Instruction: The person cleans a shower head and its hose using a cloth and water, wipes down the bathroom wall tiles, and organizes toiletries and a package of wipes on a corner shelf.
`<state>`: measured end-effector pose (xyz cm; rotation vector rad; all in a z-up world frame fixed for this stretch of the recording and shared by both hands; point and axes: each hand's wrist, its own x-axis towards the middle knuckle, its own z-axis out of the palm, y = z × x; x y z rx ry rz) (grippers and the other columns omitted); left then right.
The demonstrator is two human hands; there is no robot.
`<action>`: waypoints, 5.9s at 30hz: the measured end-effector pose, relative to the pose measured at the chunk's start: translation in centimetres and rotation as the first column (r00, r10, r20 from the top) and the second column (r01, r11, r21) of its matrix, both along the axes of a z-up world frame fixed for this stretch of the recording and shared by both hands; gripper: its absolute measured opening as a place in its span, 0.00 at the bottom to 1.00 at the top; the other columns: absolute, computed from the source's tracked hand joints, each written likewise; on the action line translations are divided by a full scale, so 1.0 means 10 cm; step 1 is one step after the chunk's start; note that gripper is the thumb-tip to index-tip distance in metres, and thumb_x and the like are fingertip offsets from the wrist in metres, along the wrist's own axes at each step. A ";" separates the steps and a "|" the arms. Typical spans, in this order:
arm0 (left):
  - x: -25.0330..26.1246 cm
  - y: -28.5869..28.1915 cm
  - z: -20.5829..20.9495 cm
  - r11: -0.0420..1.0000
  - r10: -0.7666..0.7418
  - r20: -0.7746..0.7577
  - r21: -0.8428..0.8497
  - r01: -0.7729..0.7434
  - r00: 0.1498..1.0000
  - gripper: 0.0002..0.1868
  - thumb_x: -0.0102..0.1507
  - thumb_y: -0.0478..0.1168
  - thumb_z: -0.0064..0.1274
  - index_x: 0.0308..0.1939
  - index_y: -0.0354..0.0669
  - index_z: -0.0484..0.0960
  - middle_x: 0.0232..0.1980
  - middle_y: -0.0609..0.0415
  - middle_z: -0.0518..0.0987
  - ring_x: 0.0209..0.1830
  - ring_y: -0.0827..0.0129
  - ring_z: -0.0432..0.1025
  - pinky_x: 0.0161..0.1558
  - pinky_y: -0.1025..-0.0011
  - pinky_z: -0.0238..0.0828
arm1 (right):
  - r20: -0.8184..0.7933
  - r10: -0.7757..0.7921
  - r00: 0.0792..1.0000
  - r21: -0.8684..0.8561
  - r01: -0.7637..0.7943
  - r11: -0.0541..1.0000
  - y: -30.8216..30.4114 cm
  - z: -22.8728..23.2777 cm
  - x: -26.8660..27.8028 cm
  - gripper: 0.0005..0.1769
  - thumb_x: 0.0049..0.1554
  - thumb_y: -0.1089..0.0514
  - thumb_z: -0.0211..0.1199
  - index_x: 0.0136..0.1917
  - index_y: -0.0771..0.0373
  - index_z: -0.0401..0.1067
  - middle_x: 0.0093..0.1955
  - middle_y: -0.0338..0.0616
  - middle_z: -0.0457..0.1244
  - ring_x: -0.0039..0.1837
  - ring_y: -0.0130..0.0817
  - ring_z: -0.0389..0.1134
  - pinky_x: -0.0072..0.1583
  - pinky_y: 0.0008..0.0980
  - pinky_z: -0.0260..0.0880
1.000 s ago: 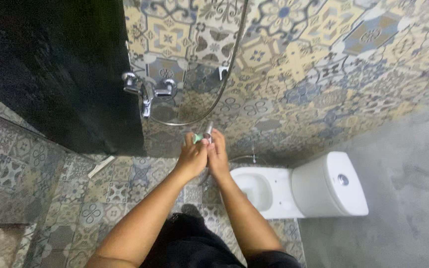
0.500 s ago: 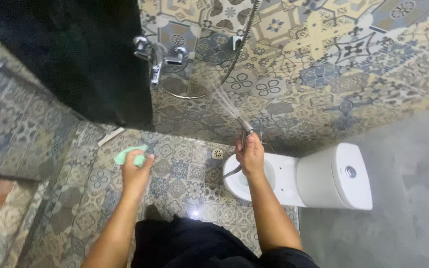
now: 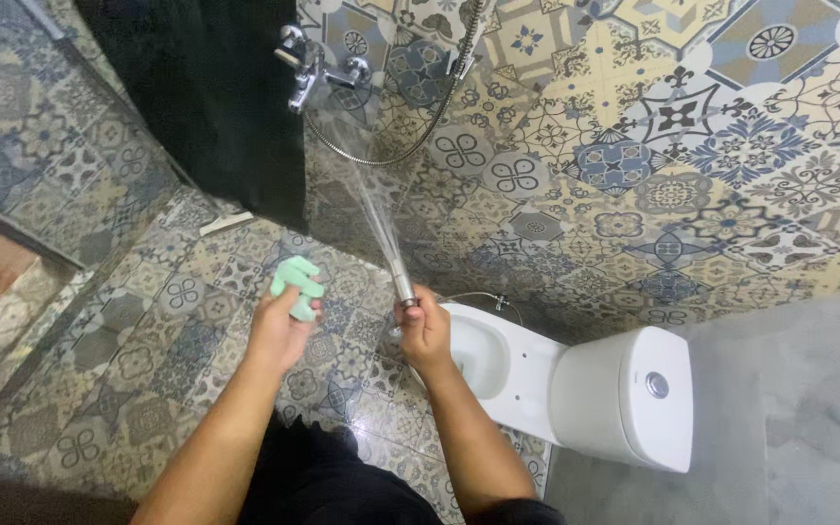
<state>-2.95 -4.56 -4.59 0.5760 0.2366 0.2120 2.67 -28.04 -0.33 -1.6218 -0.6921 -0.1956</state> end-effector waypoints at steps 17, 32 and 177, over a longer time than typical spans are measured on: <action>0.75 -0.31 -0.51 0.903 -0.131 0.068 -0.403 0.147 0.989 0.12 0.74 0.46 0.44 0.55 0.44 0.74 0.50 0.48 0.79 0.51 0.55 0.75 0.56 0.59 0.76 | 0.014 0.068 0.998 -0.348 -0.059 0.936 -0.11 0.18 -0.89 0.14 0.68 0.51 0.52 0.59 0.61 0.71 0.34 0.46 0.64 0.36 0.41 0.68 0.41 0.37 0.67; 1.10 1.07 -0.64 0.954 0.126 -0.409 0.301 0.003 0.904 0.12 0.65 0.44 0.59 0.32 0.50 0.72 0.23 0.57 0.71 0.16 0.65 0.65 0.18 0.66 0.58 | -0.151 -0.047 0.987 -0.157 0.023 0.987 0.25 0.00 -0.57 0.14 0.69 0.52 0.52 0.59 0.63 0.69 0.39 0.36 0.63 0.42 0.25 0.65 0.46 0.28 0.67; 2.99 2.69 -0.73 0.887 0.318 -0.408 0.446 -0.117 0.856 0.10 0.71 0.41 0.45 0.52 0.38 0.75 0.43 0.49 0.78 0.35 0.70 0.75 0.35 0.72 0.74 | -0.616 -0.153 0.773 -0.031 0.170 0.985 3.32 0.02 3.83 0.13 0.61 0.55 0.67 0.42 0.67 0.72 0.30 0.39 0.63 0.28 0.22 0.58 0.31 0.25 0.55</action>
